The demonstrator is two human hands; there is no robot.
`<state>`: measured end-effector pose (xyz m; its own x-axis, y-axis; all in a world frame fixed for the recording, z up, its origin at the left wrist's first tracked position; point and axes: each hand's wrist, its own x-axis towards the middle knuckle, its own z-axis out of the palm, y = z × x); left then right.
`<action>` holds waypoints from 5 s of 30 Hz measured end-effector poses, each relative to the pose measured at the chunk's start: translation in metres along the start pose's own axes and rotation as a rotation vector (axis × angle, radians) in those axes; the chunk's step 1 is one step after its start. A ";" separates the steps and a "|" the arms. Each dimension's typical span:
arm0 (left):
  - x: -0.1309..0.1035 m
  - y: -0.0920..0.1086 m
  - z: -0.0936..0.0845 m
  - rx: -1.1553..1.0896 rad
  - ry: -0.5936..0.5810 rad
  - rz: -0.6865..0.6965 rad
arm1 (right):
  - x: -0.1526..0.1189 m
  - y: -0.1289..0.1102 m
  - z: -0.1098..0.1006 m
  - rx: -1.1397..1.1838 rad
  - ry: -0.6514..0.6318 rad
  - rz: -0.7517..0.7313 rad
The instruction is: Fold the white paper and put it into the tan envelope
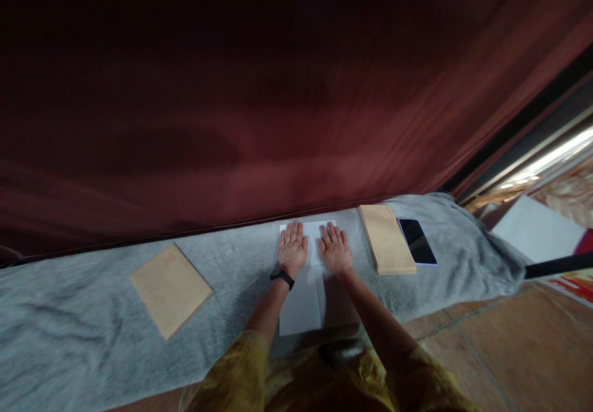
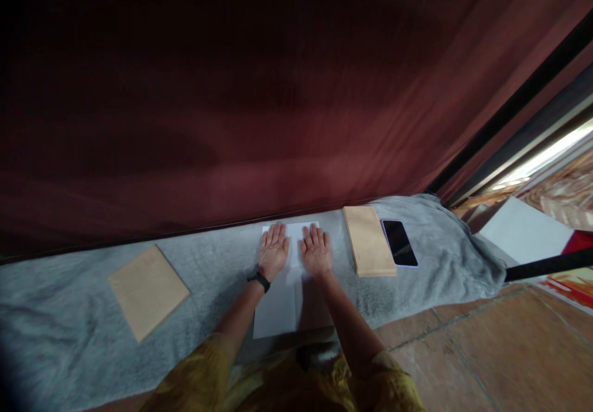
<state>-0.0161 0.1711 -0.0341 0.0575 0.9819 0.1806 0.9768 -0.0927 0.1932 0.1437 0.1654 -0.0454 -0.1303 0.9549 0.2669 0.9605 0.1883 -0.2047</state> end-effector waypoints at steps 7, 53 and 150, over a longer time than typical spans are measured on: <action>0.000 -0.006 -0.004 0.020 -0.021 -0.034 | 0.004 -0.007 -0.001 0.028 0.012 0.016; -0.003 -0.002 -0.014 0.023 -0.051 0.001 | -0.041 -0.006 -0.024 0.030 -0.006 -0.023; -0.164 0.023 -0.043 0.041 -0.035 0.124 | -0.139 -0.002 -0.044 0.005 0.020 -0.069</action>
<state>-0.0117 0.0009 -0.0175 0.1850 0.9685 0.1665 0.9692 -0.2078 0.1322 0.1708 0.0219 -0.0409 -0.1909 0.9350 0.2988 0.9482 0.2544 -0.1903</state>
